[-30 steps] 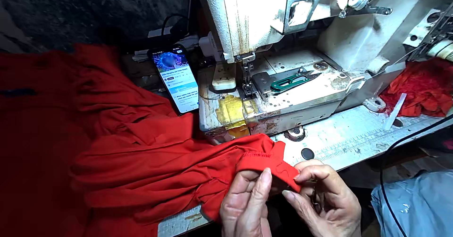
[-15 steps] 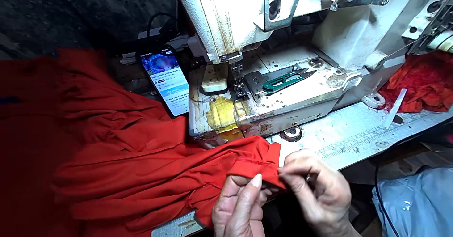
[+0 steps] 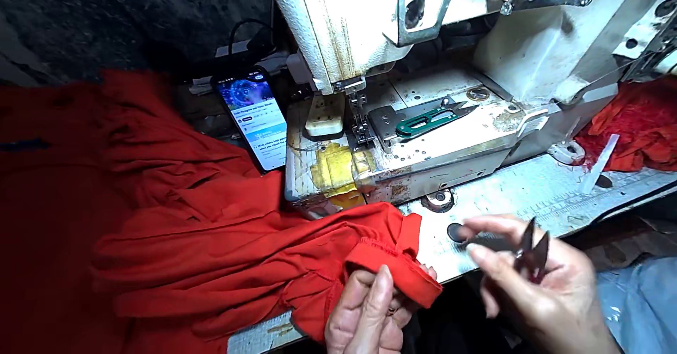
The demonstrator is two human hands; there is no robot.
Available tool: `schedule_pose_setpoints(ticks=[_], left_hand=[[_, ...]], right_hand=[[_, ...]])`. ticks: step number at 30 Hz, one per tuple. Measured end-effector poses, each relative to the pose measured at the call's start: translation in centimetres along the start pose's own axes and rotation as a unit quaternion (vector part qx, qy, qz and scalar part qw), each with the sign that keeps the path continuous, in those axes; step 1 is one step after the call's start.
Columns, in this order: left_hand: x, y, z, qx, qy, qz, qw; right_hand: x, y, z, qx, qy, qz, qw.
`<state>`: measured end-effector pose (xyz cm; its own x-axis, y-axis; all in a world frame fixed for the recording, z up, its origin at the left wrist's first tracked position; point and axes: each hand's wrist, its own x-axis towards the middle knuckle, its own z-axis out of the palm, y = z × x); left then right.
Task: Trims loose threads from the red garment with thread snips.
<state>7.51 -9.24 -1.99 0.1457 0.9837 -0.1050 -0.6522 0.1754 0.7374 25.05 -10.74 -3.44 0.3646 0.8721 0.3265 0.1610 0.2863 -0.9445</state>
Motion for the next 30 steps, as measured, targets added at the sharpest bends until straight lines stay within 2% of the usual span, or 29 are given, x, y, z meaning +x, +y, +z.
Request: schedule_pose_setpoints(ticks=[2, 4, 6, 8, 10, 12, 14, 17, 20, 21, 23, 26, 30], left_hand=[[-0.4, -0.6, -0.3, 0.03, 0.002, 0.009, 1.0], [-0.7, -1.2, -0.7, 0.056, 0.002, 0.026, 0.998], [-0.8, -1.5, -1.4, 0.092, -0.026, 0.046, 0.994], [-1.1, -1.1, -1.7, 0.183, -0.065, 0.042, 0.98], [-1.5, 0.4, -2.0, 0.314, -0.115, 0.04, 0.942], [-1.8, 2.4, -2.9, 0.426, -0.142, 0.112, 0.886], [-1.5, 4.4, -3.9, 0.477, -0.108, 0.206, 0.847], [0.4, 5.6, -4.7, 0.547, -0.067, 0.291, 0.782], [1.8, 4.6, -4.8, 0.64, -0.08, 0.29, 0.707], [2.1, 4.1, -4.8, 0.648, -0.086, 0.29, 0.699], [2.3, 3.5, -4.8, 0.621, -0.097, 0.302, 0.717], [2.0, 3.8, -4.6, 0.551, -0.1, 0.344, 0.754], [1.8, 4.4, -5.1, 0.515, -0.119, 0.379, 0.759]], right_hand=[[-0.4, -0.6, 1.6, 0.047, -0.063, 0.002, 0.997], [-0.5, -0.8, 2.6, 0.01, -0.093, -0.008, 0.996], [-0.4, -0.5, 3.1, -0.014, -0.117, -0.002, 0.993], [-0.3, 0.1, 3.6, 0.006, -0.12, -0.011, 0.993], [-0.2, 0.4, 3.5, 0.011, -0.126, -0.038, 0.991], [0.1, 0.3, 2.9, -0.001, -0.126, -0.046, 0.991], [0.4, 0.4, 2.3, 0.007, -0.105, -0.014, 0.994], [0.7, 0.0, 2.3, 0.035, -0.095, 0.047, 0.994], [0.5, -1.4, 2.9, 0.018, -0.084, 0.061, 0.994], [0.5, -1.5, 3.0, 0.017, -0.08, 0.051, 0.995], [0.6, -1.4, 2.9, 0.02, -0.085, 0.009, 0.996], [1.3, -0.2, 2.4, 0.024, -0.153, -0.093, 0.984], [1.4, 0.4, 3.2, 0.002, -0.198, -0.154, 0.968]])
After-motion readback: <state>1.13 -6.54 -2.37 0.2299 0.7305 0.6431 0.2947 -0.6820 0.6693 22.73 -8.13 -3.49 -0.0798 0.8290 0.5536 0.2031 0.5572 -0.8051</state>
